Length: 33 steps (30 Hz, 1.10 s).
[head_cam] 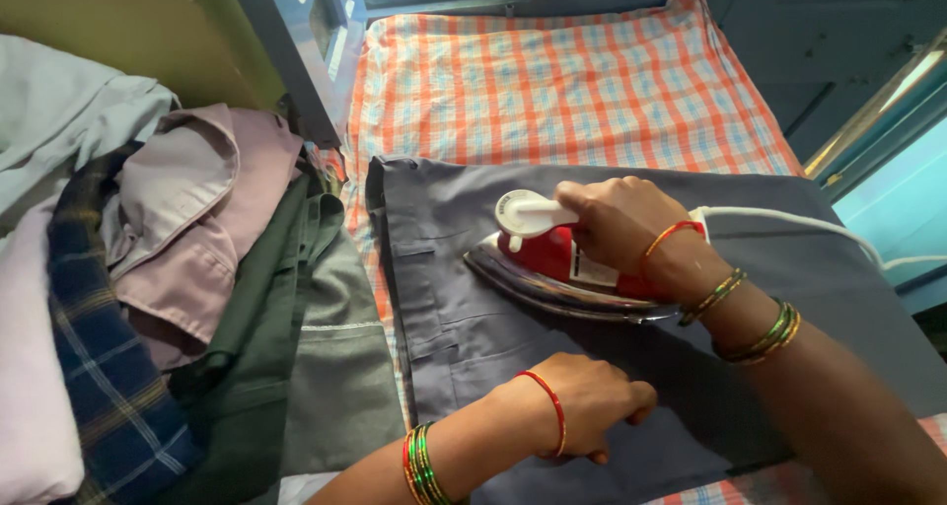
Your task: The person irons a pair of grey pants on a table, using an iron to press different sections of the fabric and then folding the pants.
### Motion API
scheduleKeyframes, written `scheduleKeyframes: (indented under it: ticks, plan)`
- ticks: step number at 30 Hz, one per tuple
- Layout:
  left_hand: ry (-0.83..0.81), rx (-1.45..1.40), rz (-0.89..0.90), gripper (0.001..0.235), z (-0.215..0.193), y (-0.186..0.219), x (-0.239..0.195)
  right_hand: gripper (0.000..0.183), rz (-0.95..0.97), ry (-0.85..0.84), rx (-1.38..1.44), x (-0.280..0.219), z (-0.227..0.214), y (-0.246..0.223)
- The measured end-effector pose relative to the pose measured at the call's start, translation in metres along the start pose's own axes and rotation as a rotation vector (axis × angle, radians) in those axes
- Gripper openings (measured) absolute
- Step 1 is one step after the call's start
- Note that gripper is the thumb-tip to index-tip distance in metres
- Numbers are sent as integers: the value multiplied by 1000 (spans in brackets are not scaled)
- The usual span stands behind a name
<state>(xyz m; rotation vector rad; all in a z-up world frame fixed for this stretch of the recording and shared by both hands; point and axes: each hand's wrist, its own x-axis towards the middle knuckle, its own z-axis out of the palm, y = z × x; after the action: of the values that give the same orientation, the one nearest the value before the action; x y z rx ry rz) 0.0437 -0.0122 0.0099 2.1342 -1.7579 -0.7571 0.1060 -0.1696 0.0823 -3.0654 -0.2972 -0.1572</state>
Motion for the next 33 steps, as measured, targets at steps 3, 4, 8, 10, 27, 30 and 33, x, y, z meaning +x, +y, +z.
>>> scheduleKeyframes:
  ticks: [3,4,8,10,27,30,33]
  plan:
    - [30,-26,33,54,0,-4,-4,23,-68,-26,0,6,3,4]
    - [52,-38,52,54,0,-5,-6,23,-62,-45,4,7,3,5]
    - [51,-122,17,53,-2,-7,-9,19,-24,-130,-12,7,2,9]
    - [49,-141,3,52,-1,-7,-11,19,16,-169,-24,2,1,11]
    - [246,-23,108,41,11,-18,-2,37,535,-136,-190,-132,5,115]
    - [460,178,204,57,17,-22,0,36,552,-98,-178,-134,1,109]
    - [476,296,230,80,26,-22,3,40,550,-125,-159,-123,-5,102]
